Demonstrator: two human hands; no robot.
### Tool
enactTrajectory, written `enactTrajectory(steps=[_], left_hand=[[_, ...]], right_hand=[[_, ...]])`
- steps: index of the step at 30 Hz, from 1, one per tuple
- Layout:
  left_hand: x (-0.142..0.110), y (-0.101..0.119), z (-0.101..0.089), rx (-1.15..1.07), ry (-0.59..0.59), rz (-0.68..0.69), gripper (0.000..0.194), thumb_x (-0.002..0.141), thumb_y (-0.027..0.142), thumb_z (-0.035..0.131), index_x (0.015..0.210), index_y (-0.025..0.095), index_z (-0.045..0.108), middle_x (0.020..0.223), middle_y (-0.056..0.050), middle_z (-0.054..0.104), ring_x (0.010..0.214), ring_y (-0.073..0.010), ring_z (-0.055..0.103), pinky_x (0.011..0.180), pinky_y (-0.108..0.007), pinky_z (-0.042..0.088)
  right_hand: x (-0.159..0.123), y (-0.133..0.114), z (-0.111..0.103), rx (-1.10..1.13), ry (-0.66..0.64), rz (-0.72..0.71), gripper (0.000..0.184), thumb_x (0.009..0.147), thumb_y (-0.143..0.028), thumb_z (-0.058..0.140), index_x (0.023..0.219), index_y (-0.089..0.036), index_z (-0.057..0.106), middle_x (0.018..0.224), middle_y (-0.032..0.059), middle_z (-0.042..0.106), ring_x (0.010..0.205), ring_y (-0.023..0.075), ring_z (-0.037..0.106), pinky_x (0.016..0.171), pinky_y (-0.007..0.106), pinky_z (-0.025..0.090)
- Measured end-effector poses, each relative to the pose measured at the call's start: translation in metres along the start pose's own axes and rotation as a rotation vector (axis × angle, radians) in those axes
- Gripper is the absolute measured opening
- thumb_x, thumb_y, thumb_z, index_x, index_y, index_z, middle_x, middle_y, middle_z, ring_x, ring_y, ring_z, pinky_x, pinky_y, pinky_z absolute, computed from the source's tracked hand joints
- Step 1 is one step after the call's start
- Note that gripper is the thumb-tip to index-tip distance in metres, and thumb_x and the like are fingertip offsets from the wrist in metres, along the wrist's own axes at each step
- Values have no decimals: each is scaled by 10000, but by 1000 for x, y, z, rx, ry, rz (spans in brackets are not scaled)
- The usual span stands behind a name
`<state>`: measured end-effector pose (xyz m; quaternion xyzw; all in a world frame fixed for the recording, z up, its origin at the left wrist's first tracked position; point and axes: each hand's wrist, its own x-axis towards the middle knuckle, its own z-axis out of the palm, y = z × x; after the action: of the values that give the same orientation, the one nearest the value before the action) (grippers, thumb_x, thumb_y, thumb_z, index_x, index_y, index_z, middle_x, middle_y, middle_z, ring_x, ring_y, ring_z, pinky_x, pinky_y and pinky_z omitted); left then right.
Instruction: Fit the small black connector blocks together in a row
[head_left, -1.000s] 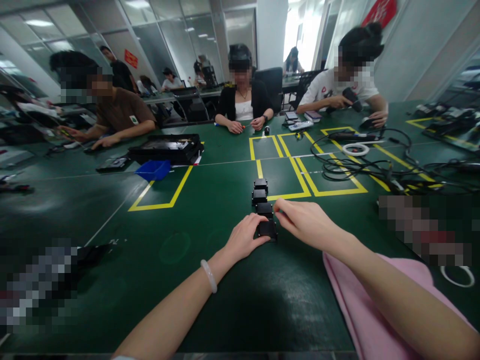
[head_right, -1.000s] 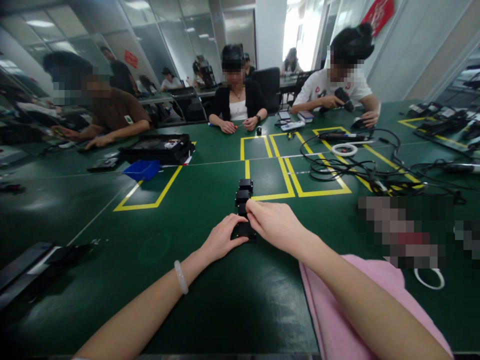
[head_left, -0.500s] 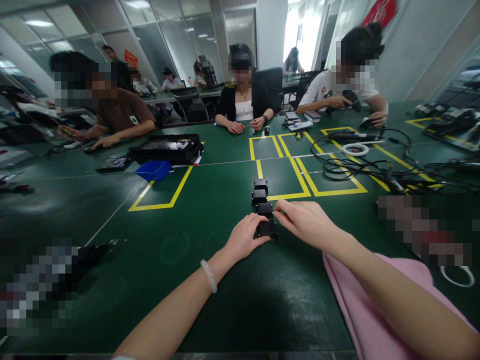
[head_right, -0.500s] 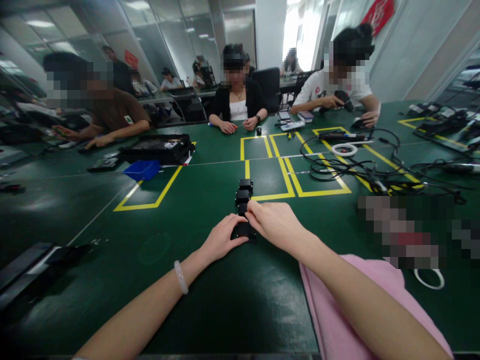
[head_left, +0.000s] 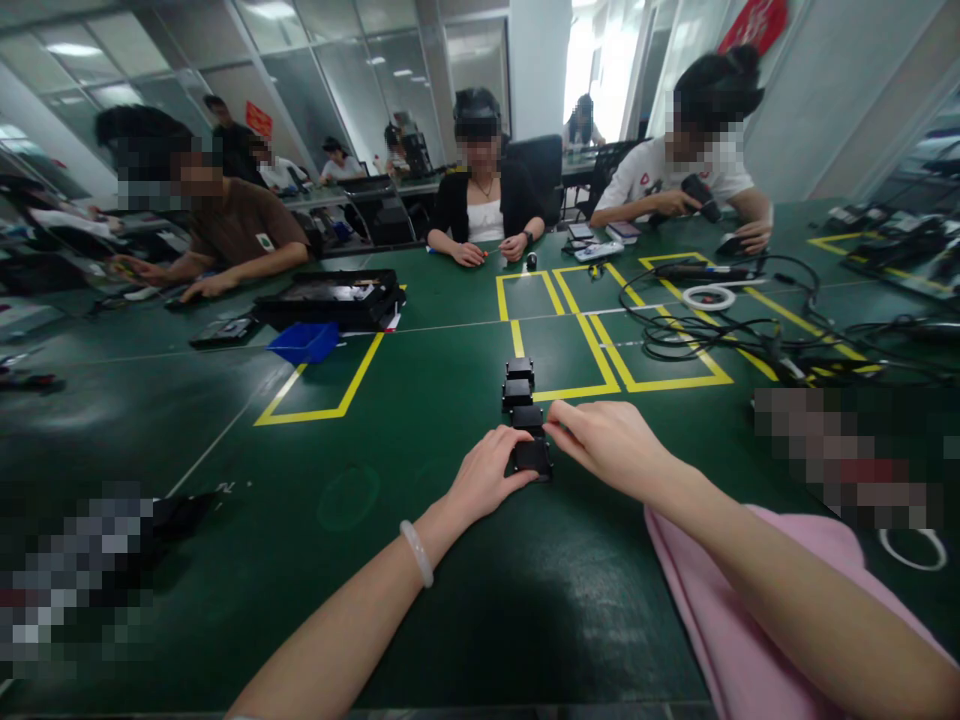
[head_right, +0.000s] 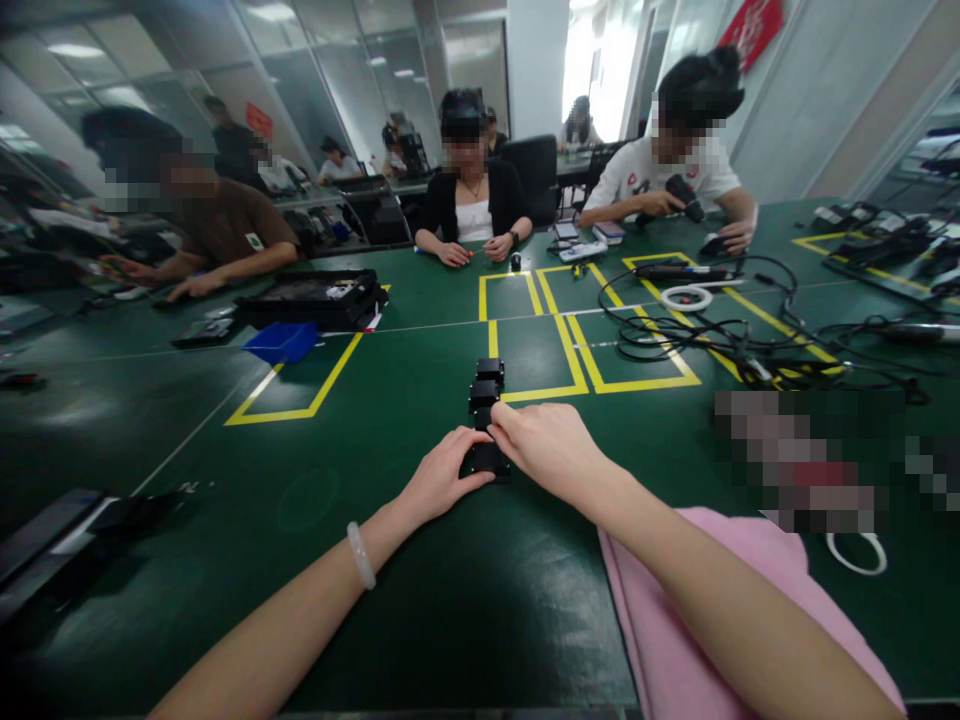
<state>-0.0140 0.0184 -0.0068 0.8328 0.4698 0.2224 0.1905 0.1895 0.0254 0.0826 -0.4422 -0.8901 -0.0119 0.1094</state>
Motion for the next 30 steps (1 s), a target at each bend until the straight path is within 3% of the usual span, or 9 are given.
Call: enactTrajectory(steps=[6,12,18,23,30], left_hand=[[0,0,0,-10,3,-7,387,803,315,660,1142,234,493,1121,-55,543,1036,-248,516,882,-381,442],[0,0,0,-12,-4,3,382,813,318,652,1148,237,486,1120,-53,541,1034,-245,516,883,-378,443],[-1,0,0,-6,4,-1,392,812,321,653,1153,235,480,1123,-51,538,1035,-244,515,880,-376,445],[0,1,-1,-7,-6,-5,395,814,318,651,1161,243,478,1115,-49,542,1034,-245,516,881,-377,446],[0,0,0,-5,1,2,386,815,326,649,1153,235,487,1119,-53,541,1031,-245,516,877,-372,442]], right_hand=[[1,1,1,95,16,-33,152,929,-242,415,1034,-193,512,848,15,675,740,150,630,582,238,296],[1,2,1,56,1,0,203,950,-322,391,939,-192,546,760,17,665,680,159,619,573,247,291],[1,3,0,139,24,-22,173,918,-228,423,1068,-187,497,872,22,673,744,157,625,604,238,318],[1,2,0,110,4,-7,176,949,-320,398,940,-196,524,780,13,657,699,160,612,588,244,303],[0,6,-1,183,-5,-37,121,929,-244,419,1010,-196,495,837,8,656,718,144,604,602,234,310]])
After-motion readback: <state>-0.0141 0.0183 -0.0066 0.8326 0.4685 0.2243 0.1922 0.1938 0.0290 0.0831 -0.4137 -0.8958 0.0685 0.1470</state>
